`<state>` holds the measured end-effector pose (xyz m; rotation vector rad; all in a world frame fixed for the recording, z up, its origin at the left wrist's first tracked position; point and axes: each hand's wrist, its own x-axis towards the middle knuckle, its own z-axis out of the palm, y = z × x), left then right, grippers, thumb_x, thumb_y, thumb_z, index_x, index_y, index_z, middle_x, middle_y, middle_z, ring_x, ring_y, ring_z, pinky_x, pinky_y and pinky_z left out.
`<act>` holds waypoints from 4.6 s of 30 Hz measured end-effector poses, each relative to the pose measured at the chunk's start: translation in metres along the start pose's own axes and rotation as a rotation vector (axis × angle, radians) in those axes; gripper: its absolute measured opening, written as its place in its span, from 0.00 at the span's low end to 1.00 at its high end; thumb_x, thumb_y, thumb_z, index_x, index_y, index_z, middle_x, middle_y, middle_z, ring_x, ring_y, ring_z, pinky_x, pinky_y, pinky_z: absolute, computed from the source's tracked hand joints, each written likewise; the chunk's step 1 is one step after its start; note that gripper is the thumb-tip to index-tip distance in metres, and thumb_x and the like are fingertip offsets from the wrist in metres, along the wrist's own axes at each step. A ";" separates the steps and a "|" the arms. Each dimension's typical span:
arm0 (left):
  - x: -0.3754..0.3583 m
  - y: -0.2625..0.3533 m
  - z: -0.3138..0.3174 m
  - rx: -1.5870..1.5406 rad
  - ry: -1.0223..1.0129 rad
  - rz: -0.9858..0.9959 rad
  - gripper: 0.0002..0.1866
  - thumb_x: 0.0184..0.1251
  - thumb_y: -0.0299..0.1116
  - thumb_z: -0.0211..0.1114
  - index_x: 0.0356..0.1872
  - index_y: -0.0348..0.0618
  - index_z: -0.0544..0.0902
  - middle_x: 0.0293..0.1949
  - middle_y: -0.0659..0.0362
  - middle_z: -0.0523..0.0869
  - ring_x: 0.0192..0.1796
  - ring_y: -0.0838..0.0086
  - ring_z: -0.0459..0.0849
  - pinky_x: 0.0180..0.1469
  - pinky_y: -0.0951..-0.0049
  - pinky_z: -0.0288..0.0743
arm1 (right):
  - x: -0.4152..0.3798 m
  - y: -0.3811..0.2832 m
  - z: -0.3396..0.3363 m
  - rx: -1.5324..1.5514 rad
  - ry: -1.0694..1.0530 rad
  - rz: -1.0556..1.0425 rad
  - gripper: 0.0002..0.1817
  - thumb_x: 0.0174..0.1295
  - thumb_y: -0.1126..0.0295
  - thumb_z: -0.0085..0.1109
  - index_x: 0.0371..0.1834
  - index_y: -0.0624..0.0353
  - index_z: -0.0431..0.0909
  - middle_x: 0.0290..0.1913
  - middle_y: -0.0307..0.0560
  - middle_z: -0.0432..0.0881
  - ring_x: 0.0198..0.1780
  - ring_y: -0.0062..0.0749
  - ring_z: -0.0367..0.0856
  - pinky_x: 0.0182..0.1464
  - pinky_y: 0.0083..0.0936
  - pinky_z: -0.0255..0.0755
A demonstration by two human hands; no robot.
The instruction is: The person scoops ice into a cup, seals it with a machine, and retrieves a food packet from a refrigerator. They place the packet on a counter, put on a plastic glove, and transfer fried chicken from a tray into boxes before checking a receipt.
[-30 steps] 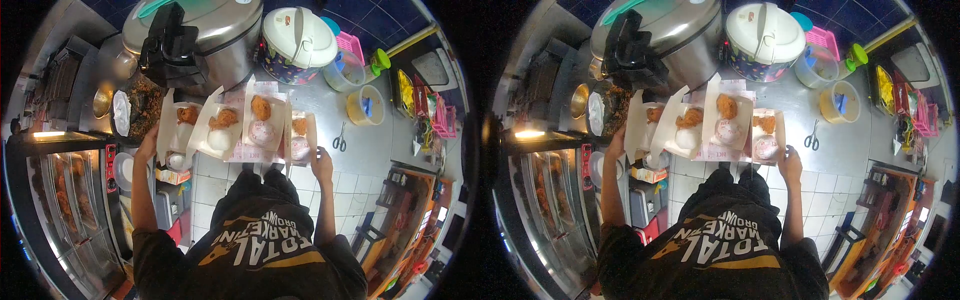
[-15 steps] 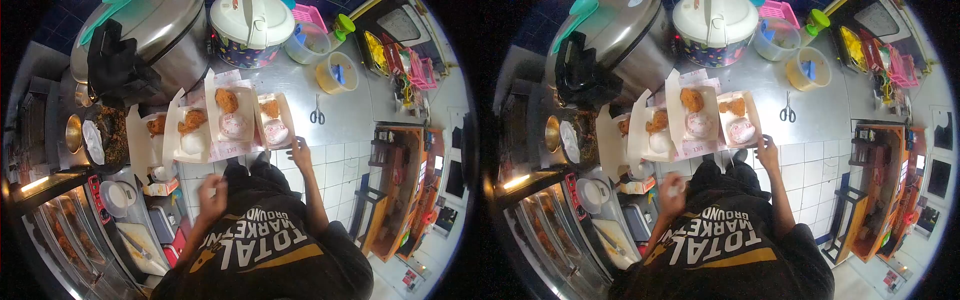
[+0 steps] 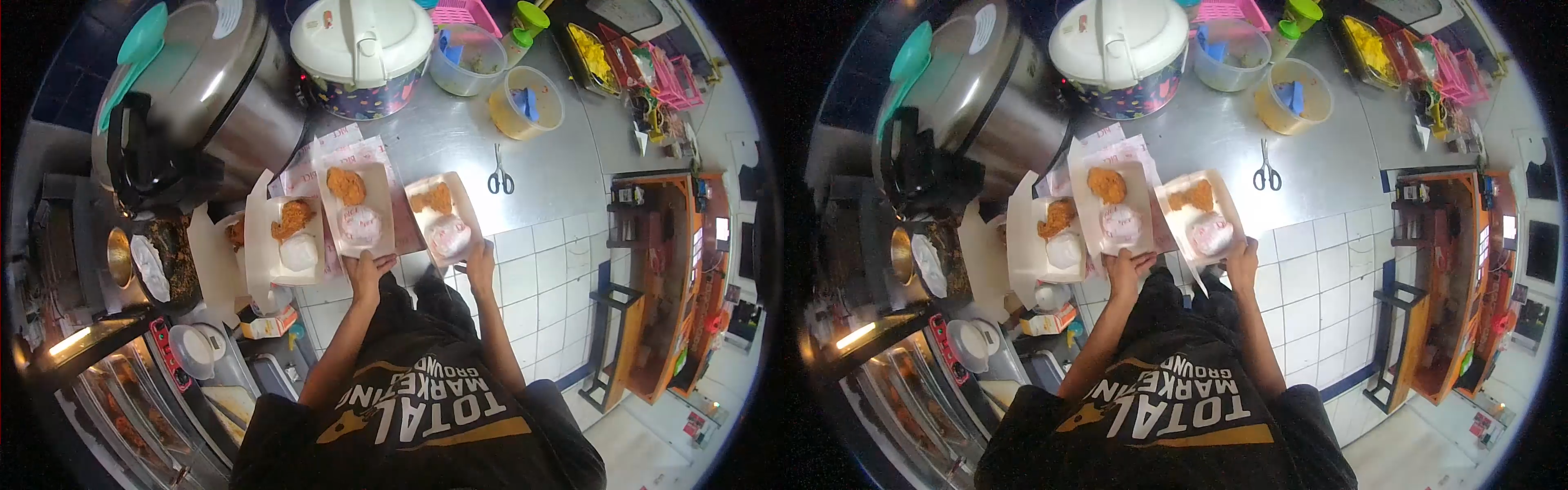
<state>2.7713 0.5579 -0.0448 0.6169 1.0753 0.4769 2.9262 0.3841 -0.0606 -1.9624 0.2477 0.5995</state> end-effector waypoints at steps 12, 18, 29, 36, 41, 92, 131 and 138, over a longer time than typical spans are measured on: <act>0.031 -0.029 -0.042 0.016 0.110 -0.067 0.26 0.72 0.31 0.46 0.68 0.41 0.53 0.57 0.37 0.73 0.45 0.40 0.86 0.43 0.43 0.87 | 0.027 0.006 -0.055 0.473 -0.003 -0.019 0.21 0.75 0.61 0.31 0.60 0.64 0.67 0.48 0.56 0.77 0.49 0.39 0.77 0.53 0.33 0.74; 0.064 -0.038 -0.067 0.052 0.208 0.259 0.23 0.69 0.34 0.52 0.63 0.34 0.70 0.53 0.44 0.79 0.46 0.51 0.85 0.43 0.47 0.86 | 0.077 0.016 -0.143 0.528 -0.030 0.006 0.20 0.75 0.61 0.31 0.58 0.63 0.69 0.47 0.54 0.78 0.48 0.38 0.77 0.53 0.33 0.74; -0.085 -0.114 0.112 -0.005 0.199 0.465 0.07 0.59 0.27 0.52 0.35 0.35 0.70 0.46 0.46 0.80 0.45 0.50 0.85 0.54 0.38 0.82 | 0.245 -0.049 -0.373 0.777 0.013 -0.064 0.23 0.75 0.54 0.36 0.51 0.65 0.69 0.46 0.58 0.76 0.52 0.45 0.78 0.54 0.36 0.73; -0.125 -0.218 0.296 0.013 -0.011 0.269 0.26 0.61 0.30 0.54 0.62 0.37 0.67 0.55 0.46 0.78 0.51 0.50 0.84 0.52 0.42 0.83 | 0.462 -0.034 -0.403 0.485 0.236 -0.207 0.22 0.73 0.58 0.36 0.52 0.69 0.68 0.49 0.66 0.76 0.54 0.57 0.79 0.50 0.45 0.78; -0.077 -0.285 0.480 -0.112 -0.152 0.222 0.23 0.61 0.27 0.53 0.59 0.30 0.69 0.57 0.42 0.77 0.54 0.47 0.83 0.57 0.42 0.81 | 0.558 -0.041 -0.416 0.408 0.227 -0.282 0.23 0.73 0.55 0.37 0.53 0.68 0.66 0.45 0.65 0.77 0.38 0.53 0.86 0.30 0.38 0.82; 0.002 -0.488 0.977 1.517 -0.175 0.928 0.22 0.62 0.30 0.66 0.57 0.36 0.78 0.63 0.47 0.73 0.66 0.52 0.69 0.67 0.50 0.63 | 0.767 -0.183 -0.765 -0.810 -0.546 -1.242 0.16 0.47 0.78 0.61 0.42 0.56 0.86 0.48 0.46 0.80 0.50 0.42 0.78 0.52 0.37 0.74; 0.002 -0.482 0.987 1.570 -0.192 0.832 0.29 0.62 0.37 0.68 0.66 0.50 0.76 0.68 0.39 0.64 0.68 0.43 0.63 0.69 0.46 0.59 | 0.749 -0.181 -0.760 -0.738 -0.424 -1.167 0.11 0.52 0.77 0.64 0.39 0.59 0.84 0.45 0.48 0.81 0.46 0.45 0.79 0.50 0.38 0.75; 0.000 -0.481 0.989 1.636 -0.203 0.773 0.29 0.64 0.36 0.67 0.68 0.50 0.74 0.69 0.41 0.63 0.71 0.44 0.61 0.71 0.46 0.57 | 0.792 -0.215 -0.794 -0.700 0.084 -0.913 0.04 0.61 0.74 0.61 0.37 0.62 0.77 0.35 0.54 0.79 0.39 0.53 0.79 0.42 0.42 0.73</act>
